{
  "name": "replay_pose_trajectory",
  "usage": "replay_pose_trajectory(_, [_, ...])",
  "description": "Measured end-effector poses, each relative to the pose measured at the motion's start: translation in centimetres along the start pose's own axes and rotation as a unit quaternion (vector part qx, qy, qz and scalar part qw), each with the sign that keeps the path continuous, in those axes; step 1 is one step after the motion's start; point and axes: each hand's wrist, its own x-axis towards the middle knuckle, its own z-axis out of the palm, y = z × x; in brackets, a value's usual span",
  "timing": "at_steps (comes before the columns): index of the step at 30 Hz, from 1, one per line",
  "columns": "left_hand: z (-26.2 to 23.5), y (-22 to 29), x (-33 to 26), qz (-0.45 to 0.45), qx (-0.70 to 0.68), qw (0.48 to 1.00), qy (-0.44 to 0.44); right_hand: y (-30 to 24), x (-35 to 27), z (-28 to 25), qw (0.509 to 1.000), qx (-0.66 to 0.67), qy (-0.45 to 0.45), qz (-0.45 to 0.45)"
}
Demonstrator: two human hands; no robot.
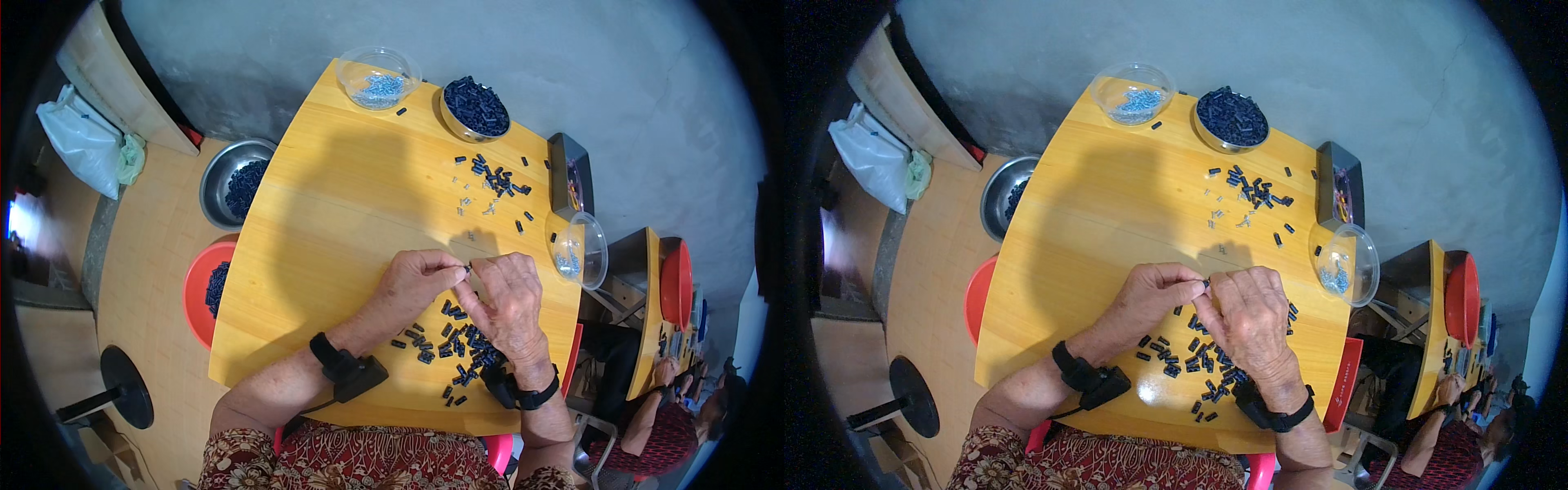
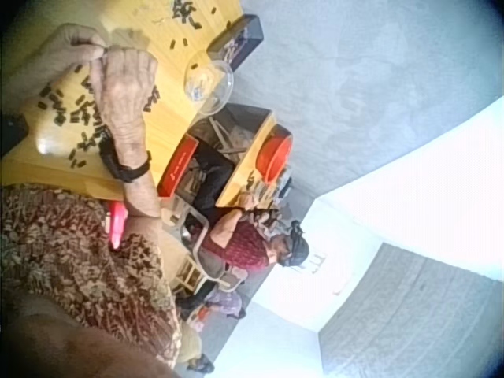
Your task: Assembling small black plastic components by hand at a table.
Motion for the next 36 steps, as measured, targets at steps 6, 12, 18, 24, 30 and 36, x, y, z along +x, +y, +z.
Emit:
replay_pose_trajectory(6, [0.2,-0.2,-0.1,0.033,0.055,0.997,0.031,-0.2,0.0,0.1,1.0,-0.009,-0.026,0.002])
replay_pose_trajectory(12, [0.3,-0.8,0.0,0.034,0.067,0.996,0.048,-0.1,-0.1,0.2,1.0,-0.016,-0.024,0.002])
replay_pose_trajectory(18, [0.2,-0.9,0.0,0.024,0.067,0.996,0.045,0.2,-0.2,0.6,1.0,-0.009,-0.02,-0.013])
replay_pose_trajectory(24, [0.1,-0.6,0.0,0.009,0.071,0.996,0.045,0.7,-0.1,1.1,0.999,0.018,-0.01,-0.033])
replay_pose_trajectory(30, [-0.2,-0.3,0.0,-0.023,0.1,0.995,0.01,0.5,-0.6,1.7,0.998,0.035,0.022,-0.041])
replay_pose_trajectory(36, [0.1,-0.4,0.0,0.001,0.071,0.997,0.027,0.6,-0.9,1.6,0.998,0.035,0.03,-0.03])
